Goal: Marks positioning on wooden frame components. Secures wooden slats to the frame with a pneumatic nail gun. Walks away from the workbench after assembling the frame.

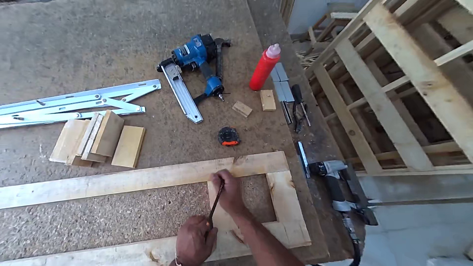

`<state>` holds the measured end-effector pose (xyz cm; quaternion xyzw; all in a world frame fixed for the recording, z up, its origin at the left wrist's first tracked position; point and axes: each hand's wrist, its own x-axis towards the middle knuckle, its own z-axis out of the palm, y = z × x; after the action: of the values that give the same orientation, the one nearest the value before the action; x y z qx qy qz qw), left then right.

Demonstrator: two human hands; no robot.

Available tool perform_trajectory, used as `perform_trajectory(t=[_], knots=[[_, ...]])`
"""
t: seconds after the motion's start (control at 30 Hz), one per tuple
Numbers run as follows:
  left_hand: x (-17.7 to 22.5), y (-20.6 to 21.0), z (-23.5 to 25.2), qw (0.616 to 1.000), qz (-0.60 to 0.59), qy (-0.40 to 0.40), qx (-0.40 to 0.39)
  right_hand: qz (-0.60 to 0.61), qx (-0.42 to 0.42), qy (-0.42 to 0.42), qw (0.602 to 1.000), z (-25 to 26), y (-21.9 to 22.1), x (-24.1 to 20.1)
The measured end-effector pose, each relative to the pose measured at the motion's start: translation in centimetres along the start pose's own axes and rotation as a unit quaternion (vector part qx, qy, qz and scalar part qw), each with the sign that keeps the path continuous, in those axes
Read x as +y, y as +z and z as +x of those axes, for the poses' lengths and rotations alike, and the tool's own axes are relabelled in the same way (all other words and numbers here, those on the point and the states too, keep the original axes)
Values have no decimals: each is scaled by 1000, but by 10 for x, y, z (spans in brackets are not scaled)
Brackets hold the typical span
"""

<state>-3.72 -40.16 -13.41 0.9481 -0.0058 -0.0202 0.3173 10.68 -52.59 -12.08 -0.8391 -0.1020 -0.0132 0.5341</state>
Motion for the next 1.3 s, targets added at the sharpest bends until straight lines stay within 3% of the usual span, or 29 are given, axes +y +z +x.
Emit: perform_trajectory(t=[0.13, 0.27, 0.33, 0.4, 0.47, 0.57, 0.67, 0.73, 0.8, 0.93, 1.0, 1.07, 1.13, 1.2, 1.3], knots=[[-2, 1, 0, 1000, -2, 23, 14, -248, 34, 46, 967, 77, -22, 7], [-3, 2, -2, 999, -2, 30, 13, -390, -88, 143, 906, 147, -15, 15], [-6, 0, -4, 999, -46, 10, 4, -400, -126, 156, 894, 162, -17, 14], [-7, -9, -4, 984, -166, -56, -21, -332, -125, 158, 922, 150, -31, 0], [-6, -27, 3, 925, -349, -139, -53, -180, -115, 149, 966, 106, -53, -28], [9, -55, 7, 758, -615, -193, -99, 69, -138, 201, 967, 7, -66, -79], [29, -71, -4, 609, -739, -251, -143, 143, -73, 194, 968, -85, -56, -100], [31, -72, -23, 571, -738, -312, -179, 118, -34, 201, 972, -131, -59, -100], [30, -71, -35, 585, -702, -345, -213, 66, -87, 229, 967, -159, -74, -102], [34, -76, -30, 674, -539, -331, -380, 16, -206, 307, 929, -192, -86, -105], [30, -76, -15, 720, -428, -245, -488, 34, -177, 324, 929, -209, -83, -105], [31, -83, 23, 782, -287, -122, -539, 57, -80, 351, 931, -227, -81, -100], [33, -93, 75, 839, -206, -66, -499, 77, 15, 388, 919, -250, -84, -88], [23, -92, 126, 909, -173, -76, -371, 94, 68, 428, 896, -277, -91, -76], [12, -79, 190, 970, -87, -94, -208, 87, 63, 488, 866, -321, -97, -66]])
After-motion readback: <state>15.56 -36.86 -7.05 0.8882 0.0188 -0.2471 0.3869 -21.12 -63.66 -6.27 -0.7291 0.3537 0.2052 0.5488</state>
